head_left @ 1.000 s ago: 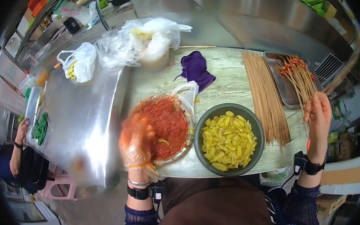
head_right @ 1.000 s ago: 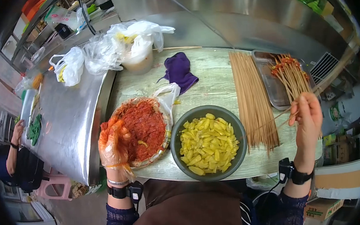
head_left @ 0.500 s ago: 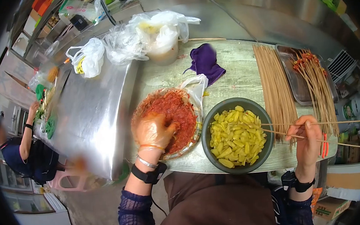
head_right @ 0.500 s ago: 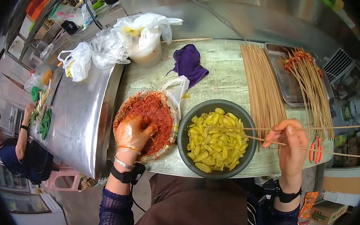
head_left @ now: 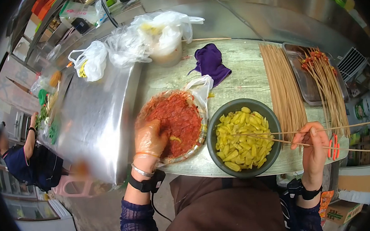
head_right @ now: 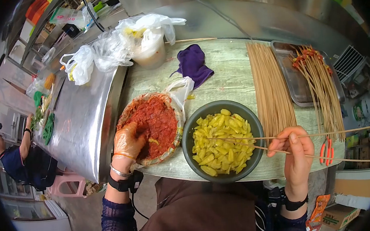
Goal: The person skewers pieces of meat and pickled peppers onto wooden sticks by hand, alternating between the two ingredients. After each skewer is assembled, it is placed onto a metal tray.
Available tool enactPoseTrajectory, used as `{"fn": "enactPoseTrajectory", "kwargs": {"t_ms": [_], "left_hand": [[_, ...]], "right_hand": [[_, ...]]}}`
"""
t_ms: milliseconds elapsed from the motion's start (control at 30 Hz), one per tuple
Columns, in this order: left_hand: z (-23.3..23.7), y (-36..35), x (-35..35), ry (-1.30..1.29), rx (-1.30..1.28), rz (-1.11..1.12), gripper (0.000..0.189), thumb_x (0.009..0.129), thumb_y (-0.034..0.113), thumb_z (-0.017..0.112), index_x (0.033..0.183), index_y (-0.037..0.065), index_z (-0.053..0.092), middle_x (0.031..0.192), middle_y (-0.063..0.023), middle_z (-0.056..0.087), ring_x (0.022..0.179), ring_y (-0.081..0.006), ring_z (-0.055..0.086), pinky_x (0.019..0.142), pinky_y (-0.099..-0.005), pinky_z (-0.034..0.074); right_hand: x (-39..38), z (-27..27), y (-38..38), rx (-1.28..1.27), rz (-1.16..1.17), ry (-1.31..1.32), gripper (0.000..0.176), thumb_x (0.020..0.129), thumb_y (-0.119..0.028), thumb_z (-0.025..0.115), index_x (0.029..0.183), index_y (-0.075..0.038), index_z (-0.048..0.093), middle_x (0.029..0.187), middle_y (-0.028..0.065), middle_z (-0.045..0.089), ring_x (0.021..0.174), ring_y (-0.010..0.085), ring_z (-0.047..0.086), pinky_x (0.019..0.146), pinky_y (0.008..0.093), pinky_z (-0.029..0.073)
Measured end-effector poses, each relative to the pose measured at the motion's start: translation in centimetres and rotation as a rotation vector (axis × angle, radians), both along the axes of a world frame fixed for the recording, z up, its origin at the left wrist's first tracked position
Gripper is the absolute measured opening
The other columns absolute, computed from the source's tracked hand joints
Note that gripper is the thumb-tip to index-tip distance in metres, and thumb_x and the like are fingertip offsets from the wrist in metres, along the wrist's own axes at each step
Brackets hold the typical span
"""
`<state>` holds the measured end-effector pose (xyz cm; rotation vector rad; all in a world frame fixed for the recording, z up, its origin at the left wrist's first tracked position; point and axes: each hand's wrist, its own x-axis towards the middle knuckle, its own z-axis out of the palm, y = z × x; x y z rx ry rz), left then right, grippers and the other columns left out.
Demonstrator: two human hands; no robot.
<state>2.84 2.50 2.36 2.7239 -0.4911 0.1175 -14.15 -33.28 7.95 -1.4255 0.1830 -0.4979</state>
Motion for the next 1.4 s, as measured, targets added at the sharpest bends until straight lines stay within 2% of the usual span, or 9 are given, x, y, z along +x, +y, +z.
{"fn": "enactPoseTrajectory", "kwargs": {"t_ms": [200, 300, 400, 500, 667, 867, 1033, 1233, 1400], "left_hand": [[0.1, 0.6, -0.2, -0.134, 0.023, -0.026, 0.01, 0.068, 0.011, 0.064, 0.076, 0.006, 0.06, 0.077, -0.0161, 0.06, 0.076, -0.0365, 0.058, 0.066, -0.045, 0.047], [0.3, 0.7, -0.1, -0.087, 0.237, -0.04, 0.019, 0.071, 0.008, 0.062, 0.089, 0.006, 0.066, 0.08, -0.0172, 0.063, 0.076, -0.0307, 0.063, 0.067, -0.0362, 0.049], [0.5, 1.5, 0.0, 0.106, -0.177, -0.048, 0.018, 0.074, 0.009, 0.063, 0.09, 0.002, 0.066, 0.076, -0.0114, 0.064, 0.07, -0.0228, 0.062, 0.064, -0.0331, 0.048], [2.6, 0.7, -1.0, 0.618, -1.12, 0.141, 0.019, 0.074, 0.006, 0.063, 0.092, -0.001, 0.062, 0.076, -0.0061, 0.061, 0.069, -0.0188, 0.059, 0.062, -0.0299, 0.048], [2.6, 1.2, -0.7, 0.817, -1.22, 0.141, 0.023, 0.075, -0.006, 0.049, 0.096, -0.006, 0.057, 0.079, -0.0131, 0.061, 0.055, -0.0146, 0.053, 0.051, -0.0238, 0.044], [2.4, -0.9, -1.1, 0.757, -1.493, 0.223, 0.023, 0.079, -0.005, 0.054, 0.101, -0.005, 0.053, 0.08, -0.0155, 0.063, 0.06, -0.0187, 0.06, 0.055, -0.0252, 0.051], [0.1, 0.2, -0.4, 0.768, -1.51, 0.049, 0.017, 0.089, 0.008, 0.057, 0.102, -0.002, 0.051, 0.081, -0.0161, 0.064, 0.063, -0.0211, 0.063, 0.058, -0.0298, 0.055], [0.8, -1.5, -1.4, 0.8, -1.65, 0.142, 0.017, 0.093, 0.014, 0.053, 0.1, -0.001, 0.053, 0.089, -0.0198, 0.064, 0.075, -0.0266, 0.066, 0.063, -0.0336, 0.057], [-0.3, -2.0, -1.6, 0.662, -1.301, 0.076, 0.031, 0.09, 0.01, 0.057, 0.117, -0.001, 0.053, 0.11, -0.0132, 0.063, 0.094, -0.0224, 0.063, 0.078, -0.0298, 0.053]], "right_hand": [[0.0, 0.2, 0.5, 0.012, 0.014, -0.002, 0.024, 0.097, -0.02, 0.042, 0.093, 0.001, 0.054, 0.072, 0.012, 0.061, 0.059, 0.0161, 0.059, 0.057, 0.0259, 0.05], [-0.1, 0.2, 0.5, -0.001, 0.008, -0.005, 0.024, 0.097, -0.02, 0.041, 0.093, 0.001, 0.054, 0.072, 0.0118, 0.061, 0.059, 0.0158, 0.059, 0.057, 0.0257, 0.05], [-0.3, 0.2, 0.4, 0.008, 0.0, -0.011, 0.024, 0.097, -0.019, 0.041, 0.093, 0.001, 0.054, 0.072, 0.0115, 0.061, 0.059, 0.0155, 0.059, 0.057, 0.0256, 0.05], [-0.3, 0.2, 0.4, 0.01, 0.006, -0.016, 0.024, 0.097, -0.019, 0.041, 0.093, 0.001, 0.054, 0.072, 0.0116, 0.061, 0.059, 0.0153, 0.059, 0.057, 0.0254, 0.05], [0.0, 0.1, 0.6, 0.019, 0.005, -0.009, 0.024, 0.096, -0.019, 0.042, 0.093, 0.001, 0.054, 0.072, 0.0118, 0.061, 0.059, 0.0154, 0.059, 0.057, 0.0257, 0.05], [-0.1, 0.1, 0.7, -0.01, -0.007, -0.01, 0.024, 0.096, -0.019, 0.043, 0.092, 0.001, 0.054, 0.072, 0.012, 0.061, 0.059, 0.0163, 0.059, 0.057, 0.0265, 0.05], [0.0, 0.0, 0.9, 0.002, -0.05, -0.014, 0.024, 0.096, -0.021, 0.041, 0.093, 0.001, 0.052, 0.072, 0.0126, 0.06, 0.058, 0.0179, 0.058, 0.057, 0.0276, 0.048], [0.0, -0.6, 0.4, -0.02, -0.028, -0.057, 0.03, 0.099, -0.025, 0.036, 0.092, 0.0, 0.05, 0.07, 0.0104, 0.055, 0.057, 0.015, 0.056, 0.053, 0.0246, 0.047], [-0.1, -0.1, 0.3, -0.025, -0.042, -0.075, 0.032, 0.1, -0.026, 0.035, 0.089, 0.0, 0.05, 0.071, 0.0096, 0.054, 0.053, 0.0147, 0.055, 0.051, 0.0244, 0.048]]}}
